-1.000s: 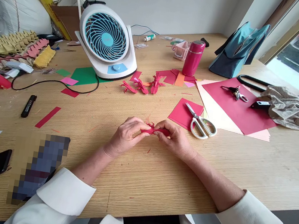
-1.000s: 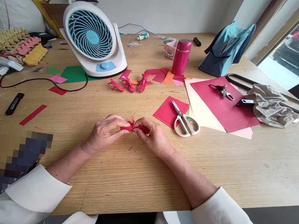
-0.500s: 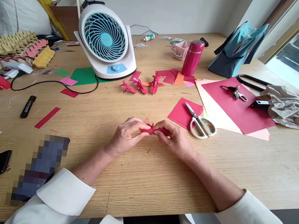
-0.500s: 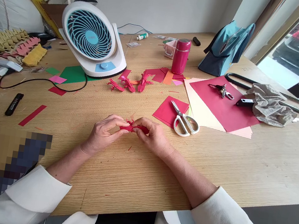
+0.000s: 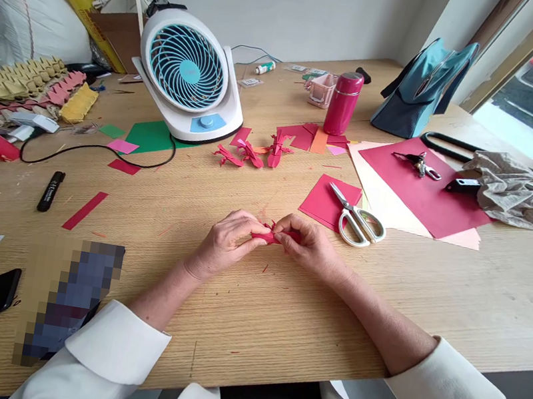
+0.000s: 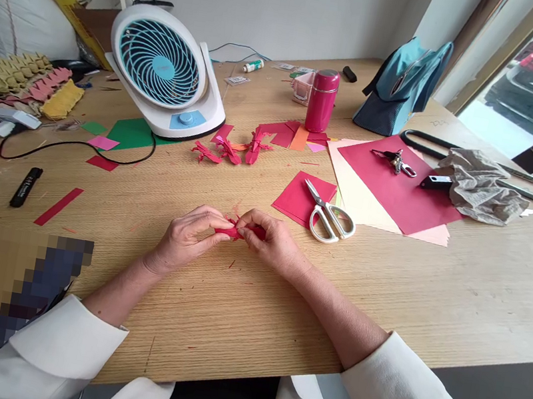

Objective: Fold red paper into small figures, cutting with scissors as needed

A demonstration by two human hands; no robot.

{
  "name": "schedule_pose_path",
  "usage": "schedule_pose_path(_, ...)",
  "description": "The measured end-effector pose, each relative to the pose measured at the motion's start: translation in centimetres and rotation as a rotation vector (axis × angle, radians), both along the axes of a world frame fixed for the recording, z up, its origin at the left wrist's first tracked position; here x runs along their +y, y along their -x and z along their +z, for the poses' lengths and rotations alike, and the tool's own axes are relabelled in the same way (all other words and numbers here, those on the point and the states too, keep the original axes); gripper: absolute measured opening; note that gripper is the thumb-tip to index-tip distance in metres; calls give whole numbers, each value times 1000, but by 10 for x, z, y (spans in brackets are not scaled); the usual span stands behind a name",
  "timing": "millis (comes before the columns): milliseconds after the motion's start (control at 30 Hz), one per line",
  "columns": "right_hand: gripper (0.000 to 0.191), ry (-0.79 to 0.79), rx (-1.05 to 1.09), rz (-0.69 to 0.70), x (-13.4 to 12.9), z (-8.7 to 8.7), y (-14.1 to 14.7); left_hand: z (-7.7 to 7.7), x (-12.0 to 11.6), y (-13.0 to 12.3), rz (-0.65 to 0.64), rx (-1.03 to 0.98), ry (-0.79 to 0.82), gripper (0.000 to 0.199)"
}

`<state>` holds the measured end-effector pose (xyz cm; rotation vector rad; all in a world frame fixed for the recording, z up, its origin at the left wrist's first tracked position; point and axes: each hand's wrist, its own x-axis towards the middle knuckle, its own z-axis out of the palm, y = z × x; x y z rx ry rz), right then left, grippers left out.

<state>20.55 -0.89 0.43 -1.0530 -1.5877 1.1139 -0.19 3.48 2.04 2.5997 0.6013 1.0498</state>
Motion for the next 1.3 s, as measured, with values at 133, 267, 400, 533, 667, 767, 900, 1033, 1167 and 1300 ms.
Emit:
schedule_pose_path(133,10,29,2,-5,0,3,0,-1,0,-1,0,-15,44,10)
schedule_pose_path(267,8,55,-13,-17,0,6,0,-2,-2,-1,31,-26,79,9)
schedule_pose_path(400,8,61,-45,-19,0,5,0,-3,-2,-1,27,-6,76,8)
schedule_pose_path(533,7,33,-67,-14,0,4,0,-3,-2,-1,3,11,62,7)
schedule_pose_path(667,6,38,-99,-10,-1,8,0,-2,-1,-1,-25,40,34,9)
schedule_pose_path(767,7,-11,-158,-9,-3,12,-1,-1,-1,-2,-44,50,21,10)
schedule_pose_path(900,7,-31,-189,-3,-2,12,-2,-1,-1,-2,-50,60,29,10)
schedule_pose_path(1033,5,75,-50,38,2,4,-4,-3,0,0,-31,25,75,11)
schedule_pose_path(1167,9,119,43,47,4,-3,-5,-4,1,0,-30,10,113,10)
schedule_pose_path(1300,10,133,74,34,2,-1,-4,-5,0,-1,-12,15,122,10)
